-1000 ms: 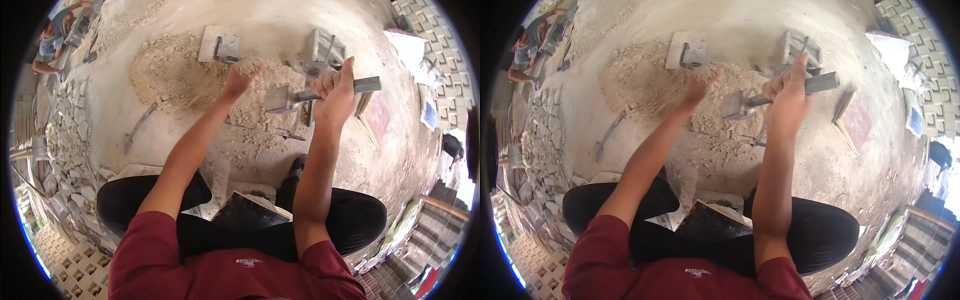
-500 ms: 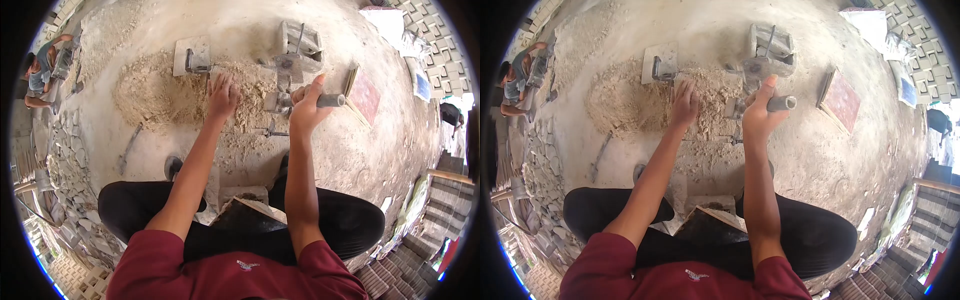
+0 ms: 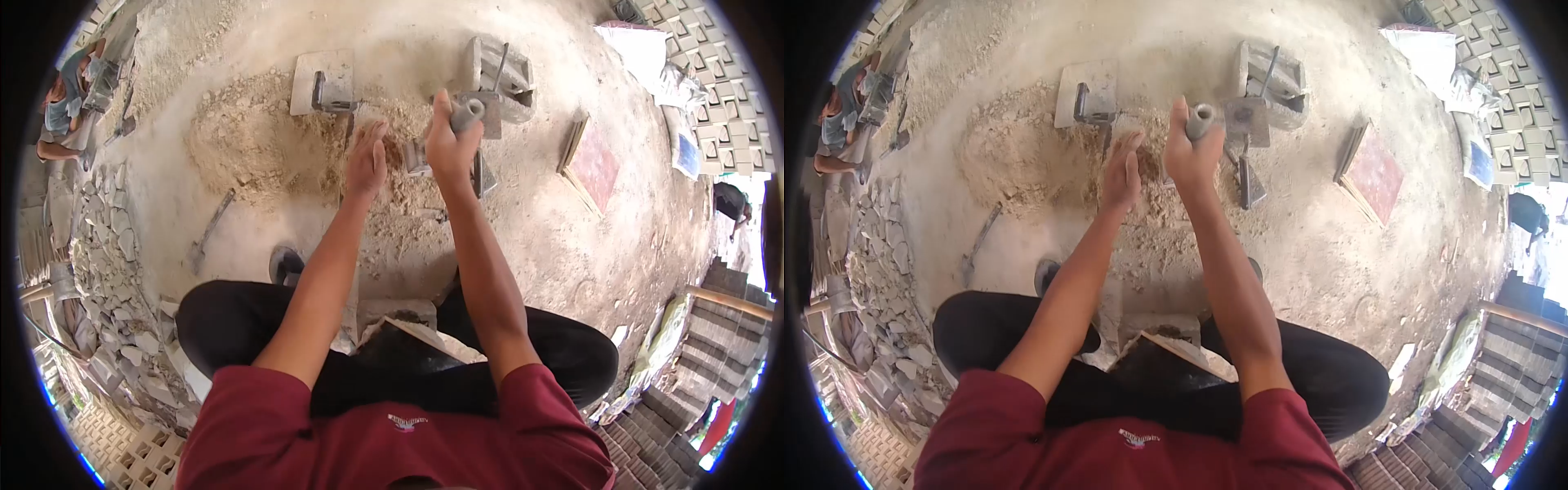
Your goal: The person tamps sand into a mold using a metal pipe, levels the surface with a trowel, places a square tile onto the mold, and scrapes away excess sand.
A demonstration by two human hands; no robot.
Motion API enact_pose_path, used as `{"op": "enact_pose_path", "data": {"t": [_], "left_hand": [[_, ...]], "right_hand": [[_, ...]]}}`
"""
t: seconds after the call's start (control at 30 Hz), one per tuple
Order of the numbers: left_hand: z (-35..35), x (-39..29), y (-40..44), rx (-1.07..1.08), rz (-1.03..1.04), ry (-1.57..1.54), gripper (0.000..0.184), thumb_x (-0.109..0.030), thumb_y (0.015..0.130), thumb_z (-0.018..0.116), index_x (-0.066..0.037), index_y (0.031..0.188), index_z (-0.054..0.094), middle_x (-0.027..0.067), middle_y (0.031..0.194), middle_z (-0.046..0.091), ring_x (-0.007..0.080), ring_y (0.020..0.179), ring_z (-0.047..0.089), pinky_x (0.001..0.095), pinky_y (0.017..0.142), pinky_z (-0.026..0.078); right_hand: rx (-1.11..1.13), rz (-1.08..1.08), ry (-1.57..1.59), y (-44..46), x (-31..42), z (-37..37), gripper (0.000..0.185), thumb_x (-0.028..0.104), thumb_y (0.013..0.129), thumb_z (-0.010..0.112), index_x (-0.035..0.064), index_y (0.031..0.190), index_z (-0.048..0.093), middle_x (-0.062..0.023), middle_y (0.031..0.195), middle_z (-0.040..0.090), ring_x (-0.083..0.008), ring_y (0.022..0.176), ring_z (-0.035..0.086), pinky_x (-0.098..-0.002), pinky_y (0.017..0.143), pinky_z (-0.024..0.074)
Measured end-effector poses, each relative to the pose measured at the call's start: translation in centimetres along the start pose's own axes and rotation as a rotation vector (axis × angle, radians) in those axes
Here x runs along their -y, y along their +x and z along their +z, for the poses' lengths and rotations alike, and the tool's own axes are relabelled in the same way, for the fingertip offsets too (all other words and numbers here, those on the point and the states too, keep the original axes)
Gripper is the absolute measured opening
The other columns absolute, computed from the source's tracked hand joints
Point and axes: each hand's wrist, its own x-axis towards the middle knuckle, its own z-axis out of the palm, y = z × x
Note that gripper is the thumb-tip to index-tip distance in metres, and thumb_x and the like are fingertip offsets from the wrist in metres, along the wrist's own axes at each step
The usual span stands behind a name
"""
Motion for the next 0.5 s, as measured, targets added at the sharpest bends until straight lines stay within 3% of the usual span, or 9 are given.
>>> {"op": "enact_pose_path", "data": {"t": [0.03,0.07,0.13,0.2,0.27,0.37,0.47,0.5], "left_hand": [[0.2,0.6,0.0,-0.007,0.000,0.004,0.053,-0.036,0.101,0.020,-0.005,0.133,0.050,0.0157,0.136,0.051,0.0325,0.132,0.041,0.0418,0.115,0.023],[0.0,0.6,0.0,-0.003,-0.004,0.006,0.053,-0.036,0.101,0.020,-0.005,0.133,0.050,0.0157,0.136,0.051,0.0325,0.132,0.041,0.0418,0.115,0.023],[-0.5,-0.2,0.0,-0.025,-0.029,-0.082,0.053,-0.034,0.101,0.021,-0.005,0.134,0.049,0.0157,0.137,0.050,0.0332,0.133,0.040,0.0405,0.115,0.023],[-0.1,-0.3,0.0,-0.099,-0.055,-0.120,0.052,-0.034,0.101,0.021,-0.004,0.134,0.049,0.0163,0.138,0.049,0.0337,0.133,0.040,0.0403,0.114,0.024],[-0.1,0.2,-0.9,-0.140,-0.073,-0.157,0.052,-0.033,0.101,0.021,-0.004,0.134,0.049,0.0169,0.138,0.049,0.0341,0.132,0.040,0.0400,0.113,0.026],[0.2,1.1,0.0,-0.180,-0.091,-0.205,0.052,-0.033,0.102,0.024,-0.001,0.133,0.049,0.0185,0.137,0.049,0.0351,0.129,0.044,0.0402,0.109,0.033],[-0.3,0.2,-0.9,-0.142,-0.206,-0.355,0.052,-0.034,0.102,0.025,0.000,0.132,0.050,0.0187,0.136,0.050,0.0351,0.129,0.045,0.0399,0.109,0.033],[-0.4,-0.2,-1.9,-0.125,-0.247,-0.404,0.052,-0.034,0.102,0.026,0.000,0.132,0.050,0.0187,0.136,0.051,0.0351,0.129,0.045,0.0399,0.109,0.033]], "right_hand": [[0.029,0.272,0.327,-0.1,2.6,-0.9,0.046,0.015,0.094,0.057,0.0085,0.051,0.040,0.0008,0.048,0.041,-0.0097,0.047,0.037,-0.0307,0.043,0.0291],[0.029,0.278,0.327,-0.4,2.6,-0.4,0.046,0.015,0.094,0.057,0.0085,0.051,0.040,0.0008,0.048,0.041,-0.0097,0.047,0.037,-0.0307,0.043,0.0291],[-0.080,0.608,0.444,-1.1,2.2,0.6,0.046,0.016,0.093,0.058,0.0058,0.052,0.039,-0.0012,0.050,0.044,-0.0112,0.049,0.037,-0.0323,0.045,0.0297],[0.071,-0.136,-0.069,-0.3,-3.1,2.4,0.046,0.016,0.093,0.059,0.0029,0.053,0.040,-0.0010,0.050,0.045,-0.0096,0.045,0.036,-0.0304,0.042,0.0264],[0.066,0.257,0.160,1.5,0.5,2.9,0.045,0.016,0.093,0.059,0.0019,0.054,0.042,-0.0039,0.051,0.046,-0.0108,0.048,0.039,-0.0325,0.044,0.0303],[0.003,0.259,0.240,-0.7,1.5,2.2,0.042,0.019,0.092,0.060,0.0003,0.057,0.047,-0.0052,0.051,0.047,-0.0116,0.050,0.040,-0.0338,0.046,0.0325],[-0.036,-0.341,-0.339,-0.6,-2.1,3.0,0.041,0.017,0.092,0.061,-0.0008,0.057,0.048,-0.0022,0.049,0.046,-0.0101,0.049,0.041,-0.0317,0.045,0.0329],[0.013,0.023,-0.085,1.0,-1.1,3.1,0.042,0.017,0.092,0.060,-0.0016,0.057,0.049,-0.0032,0.049,0.048,-0.0112,0.049,0.043,-0.0319,0.045,0.0339]]}}
